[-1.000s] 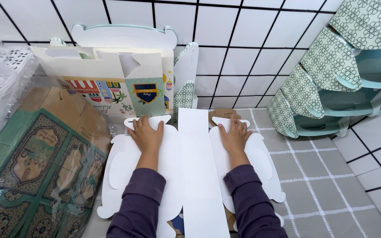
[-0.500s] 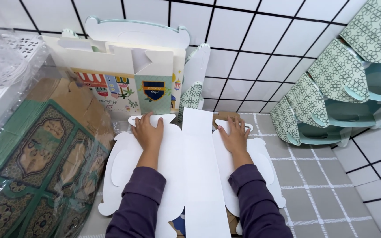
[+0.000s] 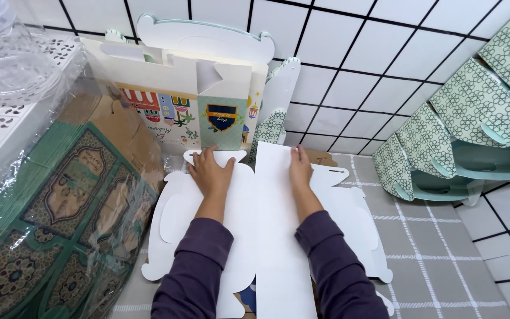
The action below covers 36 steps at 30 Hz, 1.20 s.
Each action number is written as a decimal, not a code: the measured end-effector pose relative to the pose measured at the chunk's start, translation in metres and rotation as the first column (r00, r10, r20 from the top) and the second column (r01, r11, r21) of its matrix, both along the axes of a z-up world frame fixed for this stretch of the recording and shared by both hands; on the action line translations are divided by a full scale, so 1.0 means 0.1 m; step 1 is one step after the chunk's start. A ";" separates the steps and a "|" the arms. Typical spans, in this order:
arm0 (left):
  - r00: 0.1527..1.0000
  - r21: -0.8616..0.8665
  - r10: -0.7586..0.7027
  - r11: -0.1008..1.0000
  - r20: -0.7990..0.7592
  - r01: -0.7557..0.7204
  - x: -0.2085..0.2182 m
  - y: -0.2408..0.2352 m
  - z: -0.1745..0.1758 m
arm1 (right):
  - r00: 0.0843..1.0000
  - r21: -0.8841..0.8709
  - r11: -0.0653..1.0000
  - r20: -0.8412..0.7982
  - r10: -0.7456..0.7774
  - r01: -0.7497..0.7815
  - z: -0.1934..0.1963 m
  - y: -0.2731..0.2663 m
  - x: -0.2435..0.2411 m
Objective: The person assembles a flat-pack cardboard box by folding the side flaps and tucking the tabs into slots to form the structure. They then place the completed box onto a stack of similar boxes on the right side of the table.
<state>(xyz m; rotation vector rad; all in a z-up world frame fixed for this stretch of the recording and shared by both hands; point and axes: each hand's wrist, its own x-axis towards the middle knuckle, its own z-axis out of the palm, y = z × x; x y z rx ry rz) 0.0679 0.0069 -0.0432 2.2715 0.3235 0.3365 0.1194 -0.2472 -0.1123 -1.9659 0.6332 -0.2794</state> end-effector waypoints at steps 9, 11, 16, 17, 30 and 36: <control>0.993 0.149 -0.076 0.987 0.086 0.063 0.02 -0.04 -0.02 | 0.953 0.014 0.994 0.282 -0.112 0.113 0.58 0.60 -0.48; 0.984 0.171 -0.133 0.979 0.121 0.111 -0.01 -0.08 0.01 | 0.935 0.013 0.991 0.329 -0.131 0.135 0.52 0.55 -0.48; 0.959 0.233 -0.212 0.958 0.188 0.166 0.00 -0.10 -0.05 | 0.862 -0.084 0.974 0.486 -0.144 0.210 0.38 0.51 -0.42; 0.956 0.246 -0.216 0.955 0.199 0.164 0.00 -0.10 -0.06 | 0.835 -0.150 0.962 0.538 -0.115 0.229 0.37 0.50 -0.41; 0.954 0.317 -0.231 0.934 0.190 0.163 0.05 -0.10 -0.14 | 0.821 -0.392 0.887 0.571 0.027 0.244 0.33 0.53 -0.42; 0.958 0.321 -0.210 0.937 0.196 0.140 0.10 -0.11 -0.19 | 0.841 -0.578 0.750 0.538 0.053 0.323 0.48 0.58 -0.52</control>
